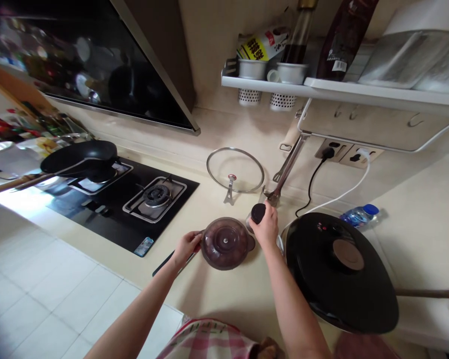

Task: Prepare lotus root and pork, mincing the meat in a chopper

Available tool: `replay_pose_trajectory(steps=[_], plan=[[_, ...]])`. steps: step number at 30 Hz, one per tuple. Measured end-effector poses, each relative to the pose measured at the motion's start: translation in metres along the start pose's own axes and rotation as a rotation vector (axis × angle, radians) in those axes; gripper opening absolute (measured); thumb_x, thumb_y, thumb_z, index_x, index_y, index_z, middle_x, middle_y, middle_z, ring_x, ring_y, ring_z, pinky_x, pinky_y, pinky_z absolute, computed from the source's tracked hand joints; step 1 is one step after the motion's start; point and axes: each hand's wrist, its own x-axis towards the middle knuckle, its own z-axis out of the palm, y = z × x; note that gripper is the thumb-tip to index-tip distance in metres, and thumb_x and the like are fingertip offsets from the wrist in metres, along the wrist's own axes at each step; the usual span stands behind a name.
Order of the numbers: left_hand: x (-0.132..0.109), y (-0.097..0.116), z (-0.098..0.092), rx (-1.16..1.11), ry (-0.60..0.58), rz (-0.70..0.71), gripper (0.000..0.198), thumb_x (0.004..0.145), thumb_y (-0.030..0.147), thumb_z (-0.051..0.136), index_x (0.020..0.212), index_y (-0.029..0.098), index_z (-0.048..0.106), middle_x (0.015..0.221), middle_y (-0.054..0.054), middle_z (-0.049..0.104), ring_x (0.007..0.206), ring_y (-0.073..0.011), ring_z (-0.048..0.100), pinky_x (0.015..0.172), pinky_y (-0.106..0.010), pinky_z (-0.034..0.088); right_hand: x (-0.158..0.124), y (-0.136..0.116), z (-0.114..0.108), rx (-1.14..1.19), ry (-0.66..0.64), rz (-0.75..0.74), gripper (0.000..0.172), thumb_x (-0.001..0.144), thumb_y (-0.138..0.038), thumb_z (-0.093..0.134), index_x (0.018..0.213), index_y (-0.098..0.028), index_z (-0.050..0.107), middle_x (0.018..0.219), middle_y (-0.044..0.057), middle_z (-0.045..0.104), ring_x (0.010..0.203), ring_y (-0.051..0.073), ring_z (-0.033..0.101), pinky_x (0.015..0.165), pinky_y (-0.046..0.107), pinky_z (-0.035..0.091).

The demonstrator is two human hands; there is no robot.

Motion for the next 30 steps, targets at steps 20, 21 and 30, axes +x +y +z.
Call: replay_pose_trajectory(steps=[20, 21, 30], plan=[[-0.002, 0.005, -0.001, -0.116, -0.058, -0.128, 0.053, 0.052, 0.057, 0.077, 0.072, 0.014, 0.054, 0.052, 0.004, 0.053, 0.042, -0.0061, 0.044, 0.044, -0.02, 0.031, -0.01, 0.04, 0.043, -0.031, -0.073, 0.02, 0.078, 0.066, -0.037, 0.067, 0.134, -0.016, 0.034, 0.123, 0.018, 0.046, 0.112, 0.031, 0.046, 0.094, 0.043, 0.04], [-0.003, 0.003, 0.0, -0.118, -0.044, -0.122, 0.053, 0.054, 0.057, 0.076, 0.076, 0.014, 0.055, 0.055, 0.004, 0.054, 0.044, -0.0068, 0.045, 0.046, -0.02, 0.032, -0.011, 0.041, 0.044, -0.033, -0.071, 0.013, 0.078, 0.066, -0.037, 0.067, 0.133, -0.016, 0.034, 0.122, 0.018, 0.046, 0.112, 0.031, 0.046, 0.094, 0.043, 0.04], [-0.074, 0.003, -0.03, 0.121, 0.368, 0.349, 0.023, 0.072, 0.042, 0.065, 0.07, 0.019, 0.061, 0.083, -0.006, 0.059, 0.078, -0.0189, 0.056, 0.075, -0.031, 0.046, -0.01, 0.01, 0.015, 0.059, 0.065, -0.25, 0.071, 0.072, -0.052, 0.062, 0.125, -0.007, 0.044, 0.12, 0.024, 0.05, 0.119, 0.037, 0.043, 0.098, 0.056, 0.036]])
